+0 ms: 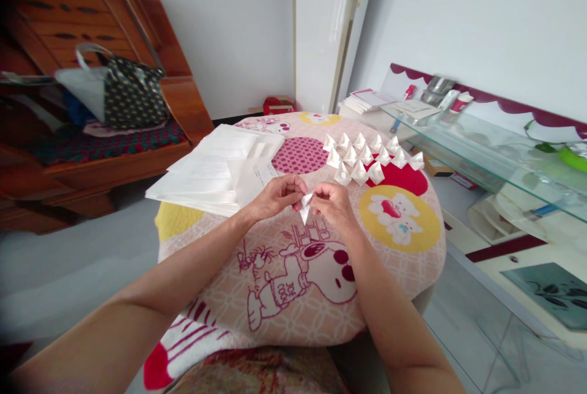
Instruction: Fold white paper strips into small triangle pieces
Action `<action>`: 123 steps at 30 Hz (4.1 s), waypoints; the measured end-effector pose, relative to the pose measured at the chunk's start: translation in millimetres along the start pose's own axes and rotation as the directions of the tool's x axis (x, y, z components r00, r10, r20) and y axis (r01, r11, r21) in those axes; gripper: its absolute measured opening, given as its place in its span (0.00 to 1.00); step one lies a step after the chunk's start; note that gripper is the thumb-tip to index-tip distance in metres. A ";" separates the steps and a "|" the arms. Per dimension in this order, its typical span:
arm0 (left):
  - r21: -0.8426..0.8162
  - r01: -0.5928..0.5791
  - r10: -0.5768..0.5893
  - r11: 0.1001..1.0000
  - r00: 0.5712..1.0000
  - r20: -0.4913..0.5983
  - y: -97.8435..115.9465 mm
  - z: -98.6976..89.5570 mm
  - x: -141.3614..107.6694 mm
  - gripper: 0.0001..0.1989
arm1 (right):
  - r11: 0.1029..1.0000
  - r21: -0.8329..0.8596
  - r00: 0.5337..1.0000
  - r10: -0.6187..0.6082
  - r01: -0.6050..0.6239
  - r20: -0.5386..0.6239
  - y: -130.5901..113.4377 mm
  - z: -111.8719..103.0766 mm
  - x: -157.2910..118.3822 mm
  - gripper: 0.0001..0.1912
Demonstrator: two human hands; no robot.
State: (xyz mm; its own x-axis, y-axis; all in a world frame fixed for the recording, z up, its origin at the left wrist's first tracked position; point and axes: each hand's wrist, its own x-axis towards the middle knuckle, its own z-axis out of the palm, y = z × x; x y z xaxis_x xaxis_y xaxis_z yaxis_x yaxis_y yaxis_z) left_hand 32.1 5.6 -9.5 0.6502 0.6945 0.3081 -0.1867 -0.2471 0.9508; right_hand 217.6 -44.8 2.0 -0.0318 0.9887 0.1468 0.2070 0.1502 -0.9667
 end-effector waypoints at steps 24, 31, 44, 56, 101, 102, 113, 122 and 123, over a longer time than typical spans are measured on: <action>0.092 0.031 -0.032 0.995 0.999 0.009 7.9 2.0 -0.1 0.23 | 0.992 0.041 0.991 -0.123 0.121 0.049 -2.0 -3.4 -3.0 0.18; 0.207 -0.036 0.045 0.978 0.998 -0.037 9.1 0.5 -0.1 0.22 | 0.994 -0.030 0.990 -0.099 0.102 0.097 -2.8 -3.6 -3.3 0.13; 0.210 -0.005 0.007 0.978 1.000 -0.006 11.9 -4.1 -0.7 0.24 | 0.997 0.037 0.990 -0.073 0.069 0.122 -4.9 -1.9 -5.8 0.12; 0.055 0.164 -0.168 0.985 0.982 0.086 7.7 -13.2 0.8 0.24 | 0.978 0.144 0.956 0.110 -0.153 0.271 1.6 -10.5 -1.6 0.18; 0.711 0.417 -0.410 0.567 0.891 -0.196 -7.4 -8.8 0.6 0.01 | 0.877 -0.379 0.945 0.326 -0.295 0.018 10.8 5.3 1.2 0.08; 0.707 0.423 -0.409 0.567 0.889 -0.204 -7.5 -8.8 0.6 0.02 | 0.876 -0.384 0.947 0.320 -0.293 0.008 10.0 6.3 1.0 0.09; 0.710 0.293 -0.272 0.640 0.951 -0.148 -20.2 -15.9 2.1 0.06 | 0.892 -0.348 0.951 0.310 -0.289 0.004 15.7 5.2 1.8 0.09; 0.809 0.030 -0.147 0.587 0.987 0.069 -21.0 -7.4 0.3 0.16 | 0.861 -0.431 0.953 0.303 -0.271 0.005 15.4 6.2 2.1 0.09; 0.811 0.007 -0.143 0.585 0.985 0.094 -21.4 -8.2 0.1 0.16 | 0.858 -0.434 0.952 0.306 -0.273 0.006 16.9 6.0 2.5 0.09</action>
State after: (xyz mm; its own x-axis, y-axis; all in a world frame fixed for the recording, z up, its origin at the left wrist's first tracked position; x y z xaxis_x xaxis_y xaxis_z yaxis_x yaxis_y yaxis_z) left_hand 30.2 16.5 -29.6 0.7364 0.6561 0.1651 0.4926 -0.6873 0.5338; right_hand 215.1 -39.8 -15.2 0.0268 0.9872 -0.1573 0.6112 -0.1407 -0.7789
